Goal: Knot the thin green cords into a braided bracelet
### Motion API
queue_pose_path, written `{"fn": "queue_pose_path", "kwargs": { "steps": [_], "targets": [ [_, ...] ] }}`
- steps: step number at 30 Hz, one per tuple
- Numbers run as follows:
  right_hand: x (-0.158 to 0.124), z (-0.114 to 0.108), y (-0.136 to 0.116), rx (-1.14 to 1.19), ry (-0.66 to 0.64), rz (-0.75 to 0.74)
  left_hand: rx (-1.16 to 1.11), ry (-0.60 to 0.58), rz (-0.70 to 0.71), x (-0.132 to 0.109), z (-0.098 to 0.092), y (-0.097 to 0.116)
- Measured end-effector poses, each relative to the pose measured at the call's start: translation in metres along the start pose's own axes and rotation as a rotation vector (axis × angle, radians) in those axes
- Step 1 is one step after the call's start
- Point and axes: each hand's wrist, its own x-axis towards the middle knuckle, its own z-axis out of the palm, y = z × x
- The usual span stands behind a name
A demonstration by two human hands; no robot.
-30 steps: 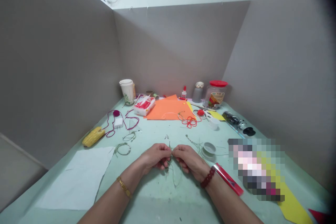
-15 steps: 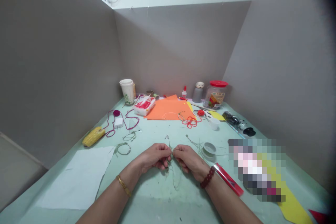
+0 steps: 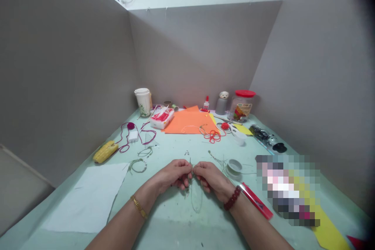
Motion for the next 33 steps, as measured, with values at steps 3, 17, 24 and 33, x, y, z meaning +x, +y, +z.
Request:
{"fn": "queue_pose_path", "kwargs": {
  "steps": [3,17,24,33],
  "targets": [
    [-0.001,0.001,-0.002,-0.016,-0.001,-0.002,0.025,0.034,0.022,0.000,0.003,0.000],
    [-0.002,-0.002,-0.002,-0.033,-0.034,0.006,0.166,0.123,0.069,0.002,0.009,-0.002],
    [0.003,-0.003,0.003,-0.039,-0.014,0.004,0.241,0.181,0.109,0.007,0.010,-0.008],
    [0.002,-0.003,0.002,-0.039,-0.026,0.001,0.245,0.213,0.117,0.014,0.007,-0.013]
  ]
}}
